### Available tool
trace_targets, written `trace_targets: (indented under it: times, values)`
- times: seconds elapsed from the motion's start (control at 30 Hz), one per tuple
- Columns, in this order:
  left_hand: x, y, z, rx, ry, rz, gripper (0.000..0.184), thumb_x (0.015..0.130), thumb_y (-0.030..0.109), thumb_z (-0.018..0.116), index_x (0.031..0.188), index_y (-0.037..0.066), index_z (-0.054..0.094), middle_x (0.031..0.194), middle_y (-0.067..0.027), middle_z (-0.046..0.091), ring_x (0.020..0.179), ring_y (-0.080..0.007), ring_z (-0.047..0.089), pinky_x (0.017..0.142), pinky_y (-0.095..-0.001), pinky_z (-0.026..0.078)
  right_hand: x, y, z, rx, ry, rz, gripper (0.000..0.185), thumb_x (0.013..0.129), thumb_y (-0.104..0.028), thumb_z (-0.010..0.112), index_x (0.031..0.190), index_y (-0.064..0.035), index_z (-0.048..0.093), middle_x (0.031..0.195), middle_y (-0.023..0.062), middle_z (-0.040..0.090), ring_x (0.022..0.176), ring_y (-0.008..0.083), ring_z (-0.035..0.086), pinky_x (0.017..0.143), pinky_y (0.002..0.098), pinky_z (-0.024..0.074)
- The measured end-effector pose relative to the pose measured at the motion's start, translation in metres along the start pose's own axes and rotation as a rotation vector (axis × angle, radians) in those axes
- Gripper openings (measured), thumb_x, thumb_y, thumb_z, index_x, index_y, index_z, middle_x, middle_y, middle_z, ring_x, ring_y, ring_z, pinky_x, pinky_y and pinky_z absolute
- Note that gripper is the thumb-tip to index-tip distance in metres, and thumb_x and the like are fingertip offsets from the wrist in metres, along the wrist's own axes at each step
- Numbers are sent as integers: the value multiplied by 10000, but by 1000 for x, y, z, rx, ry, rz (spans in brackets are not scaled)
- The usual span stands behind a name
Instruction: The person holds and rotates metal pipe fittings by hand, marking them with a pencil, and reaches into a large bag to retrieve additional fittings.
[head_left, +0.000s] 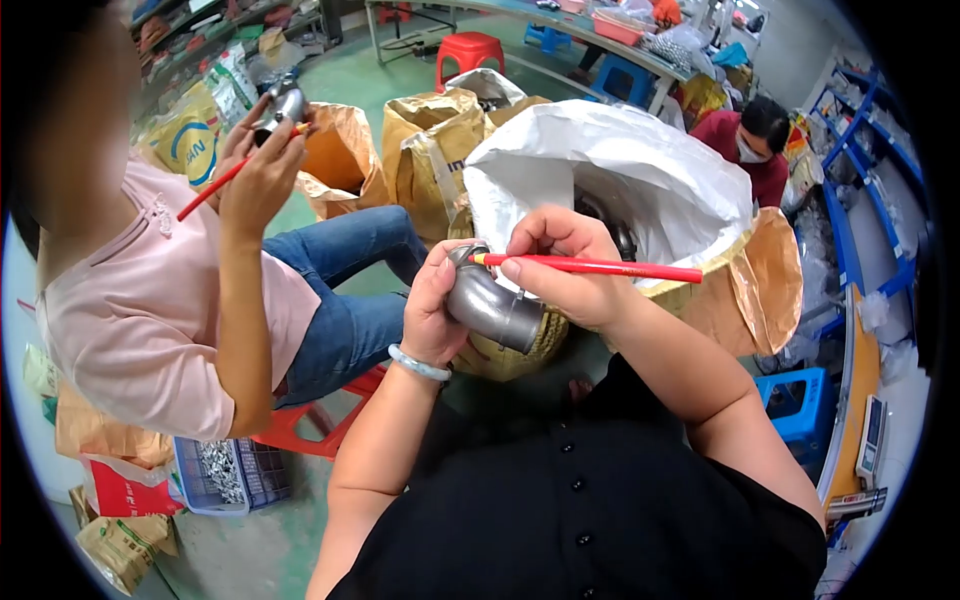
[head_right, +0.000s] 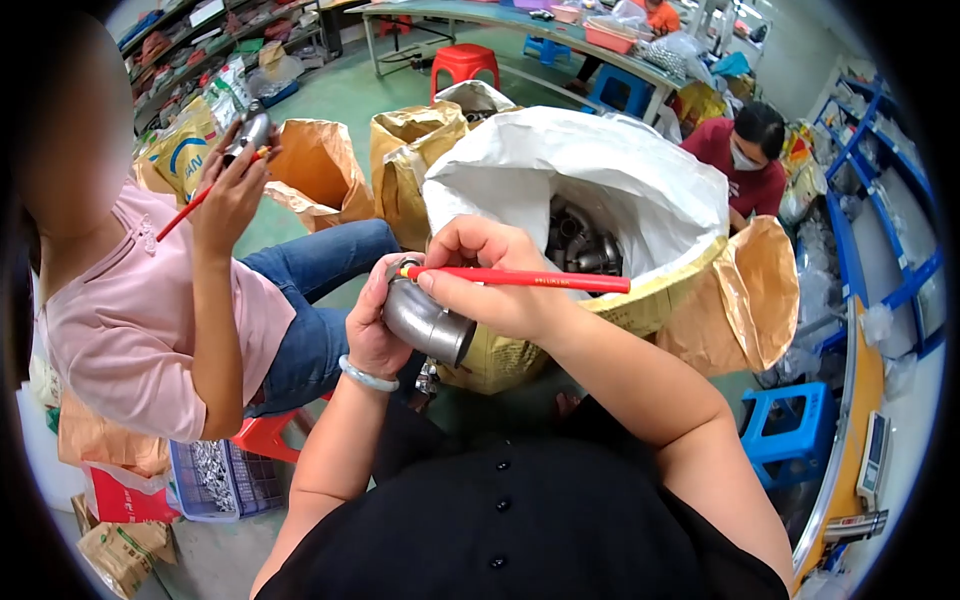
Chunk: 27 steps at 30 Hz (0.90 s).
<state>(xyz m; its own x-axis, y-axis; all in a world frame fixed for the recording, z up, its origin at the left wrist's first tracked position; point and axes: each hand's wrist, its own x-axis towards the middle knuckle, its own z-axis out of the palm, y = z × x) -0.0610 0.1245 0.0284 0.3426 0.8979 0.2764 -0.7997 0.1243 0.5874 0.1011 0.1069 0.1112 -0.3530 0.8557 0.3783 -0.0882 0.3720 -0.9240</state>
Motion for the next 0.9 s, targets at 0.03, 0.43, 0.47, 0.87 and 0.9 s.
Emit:
trace_targets:
  times: [0.03, 0.43, 0.47, 0.87, 0.9]
  values:
    - [-3, -1, 5, 18, -11, -3, 387, 881, 283, 540, 1135, 0, 473, 1017, -92, 571, 943, -165, 556, 871, -289, 431, -8, -4, 0, -21, 21, -6, 97, 781, -51, 631, 832, -23, 554, 753, -2, 567, 667, 39, 494, 581, 197, 404]
    - [-11, -24, 65, 218, -94, -37, 462, 862, 337, 545, 1148, -16, 457, 990, -91, 570, 901, -160, 558, 838, -276, 434, -64, -36, -29, -245, 89, -203, 79, 754, -45, 621, 760, -13, 549, 684, 32, 562, 621, 70, 497, 579, 229, 425]
    - [-11, -26, 68, 219, -101, -43, 460, 863, 332, 545, 1149, -17, 457, 992, -93, 572, 902, -161, 560, 837, -276, 435, -66, -37, -31, -240, 95, -221, 77, 753, -43, 619, 759, -11, 550, 681, 33, 561, 618, 72, 495, 577, 231, 425]
    - [-7, -46, 103, 277, -173, -84, 469, 862, 312, 553, 1159, -35, 454, 991, -106, 583, 902, -168, 571, 839, -281, 441, -99, -49, -56, -138, 140, -247, 88, 791, -26, 596, 773, -26, 510, 711, -7, 524, 610, 35, 434, 533, 191, 343]
    - [-7, -47, 105, 277, -174, -92, 476, 859, 319, 555, 1159, -36, 454, 990, -107, 581, 899, -169, 571, 838, -280, 441, -101, -49, -58, -121, 140, -244, 87, 791, -25, 594, 773, -25, 509, 713, -5, 524, 613, 35, 435, 536, 192, 344]
